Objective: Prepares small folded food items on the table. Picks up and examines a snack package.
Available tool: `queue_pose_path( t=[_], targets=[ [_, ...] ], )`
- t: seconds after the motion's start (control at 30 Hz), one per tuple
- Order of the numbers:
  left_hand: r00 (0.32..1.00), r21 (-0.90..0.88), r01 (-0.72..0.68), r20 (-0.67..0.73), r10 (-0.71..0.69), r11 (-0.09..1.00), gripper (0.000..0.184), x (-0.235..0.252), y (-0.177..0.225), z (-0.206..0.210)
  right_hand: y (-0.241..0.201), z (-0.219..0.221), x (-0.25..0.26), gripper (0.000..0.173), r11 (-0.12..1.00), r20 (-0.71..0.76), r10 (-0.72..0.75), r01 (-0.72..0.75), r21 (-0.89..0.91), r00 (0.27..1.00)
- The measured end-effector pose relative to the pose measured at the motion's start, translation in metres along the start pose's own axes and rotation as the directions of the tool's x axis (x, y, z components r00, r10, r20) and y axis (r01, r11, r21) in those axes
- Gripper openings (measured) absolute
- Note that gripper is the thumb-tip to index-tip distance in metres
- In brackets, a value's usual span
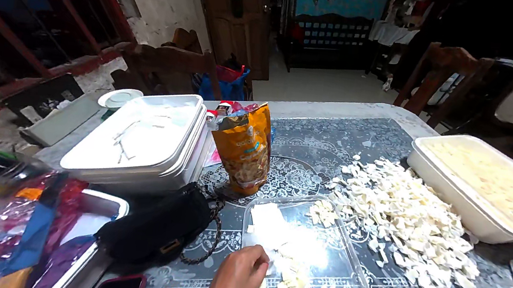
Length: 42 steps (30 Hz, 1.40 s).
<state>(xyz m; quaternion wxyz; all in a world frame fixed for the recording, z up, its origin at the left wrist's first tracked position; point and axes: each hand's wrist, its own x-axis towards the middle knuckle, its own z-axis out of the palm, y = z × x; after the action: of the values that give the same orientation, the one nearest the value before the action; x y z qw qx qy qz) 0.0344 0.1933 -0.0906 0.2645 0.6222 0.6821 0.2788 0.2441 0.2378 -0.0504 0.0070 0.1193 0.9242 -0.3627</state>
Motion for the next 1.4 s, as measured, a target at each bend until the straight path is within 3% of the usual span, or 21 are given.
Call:
queue_pose_path(
  t=[0.13, 0.23, 0.33, 0.4, 0.47, 0.6, 0.83, 0.97, 1.07, 1.23, 1.3, 1.4],
  targets=[
    [0.996, -0.102, -0.005, -0.092, -0.004, 0.995, 0.016, 0.000, 0.001, 0.002, 0.032, -0.009, 0.005, 0.027, 0.991, -0.381, 0.110, -0.130, -0.026, 0.918],
    [0.982, -0.158, -0.023, -0.190, -0.007, 0.987, 0.014, 0.002, 0.002, 0.005, 0.047, 0.005, 0.019, 0.019, 0.976, -0.527, 0.082, -0.175, -0.130, 0.846],
    [0.966, -0.220, -0.028, -0.255, -0.030, 0.975, 0.015, 0.003, 0.001, 0.008, 0.045, 0.017, 0.027, 0.027, 0.950, -0.497, 0.085, -0.221, -0.222, 0.864],
    [0.961, -0.271, -0.007, -0.269, -0.068, 0.963, 0.016, 0.004, 0.001, 0.008, 0.041, 0.018, 0.027, 0.020, 0.939, -0.474, 0.118, -0.254, -0.233, 0.872],
    [0.957, -0.318, 0.010, -0.272, -0.101, 0.948, 0.017, 0.005, 0.002, 0.007, 0.038, 0.013, 0.025, 0.015, 0.938, -0.445, 0.177, -0.288, -0.195, 0.878],
    [0.956, -0.422, 0.036, -0.250, -0.155, 0.906, 0.016, 0.008, 0.002, 0.008, 0.041, 0.010, 0.026, 0.027, 0.922, -0.407, 0.239, -0.337, -0.188, 0.881],
    [0.955, -0.514, 0.005, -0.251, -0.156, 0.858, 0.021, 0.009, 0.000, 0.013, 0.040, -0.008, 0.022, 0.028, 0.893, -0.316, 0.404, -0.444, -0.066, 0.859],
    [0.975, -0.610, 0.031, -0.158, -0.159, 0.792, 0.019, 0.005, 0.009, 0.018, 0.051, -0.018, 0.017, 0.024, 0.928, -0.480, 0.370, -0.295, 0.226, 0.795],
    [0.984, -0.617, 0.024, -0.122, -0.126, 0.786, 0.019, 0.001, 0.012, 0.024, 0.052, -0.015, 0.020, 0.017, 0.875, -0.447, 0.395, -0.182, 0.448, 0.803],
    [0.985, -0.678, 0.039, -0.099, -0.144, 0.734, 0.031, -0.003, 0.020, 0.029, 0.055, 0.002, 0.025, 0.017, 0.936, -0.552, 0.282, -0.099, 0.338, 0.785],
    [0.983, -0.701, 0.022, -0.113, -0.142, 0.713, 0.032, -0.003, 0.020, 0.028, 0.060, 0.001, 0.025, 0.014, 0.886, -0.576, 0.289, 0.014, 0.463, 0.765],
    [0.988, -0.704, 0.025, -0.090, -0.125, 0.710, 0.021, -0.003, 0.020, 0.023, 0.051, -0.009, 0.025, 0.009, 0.746, -0.580, 0.423, 0.095, 0.659, 0.696]
  ],
)
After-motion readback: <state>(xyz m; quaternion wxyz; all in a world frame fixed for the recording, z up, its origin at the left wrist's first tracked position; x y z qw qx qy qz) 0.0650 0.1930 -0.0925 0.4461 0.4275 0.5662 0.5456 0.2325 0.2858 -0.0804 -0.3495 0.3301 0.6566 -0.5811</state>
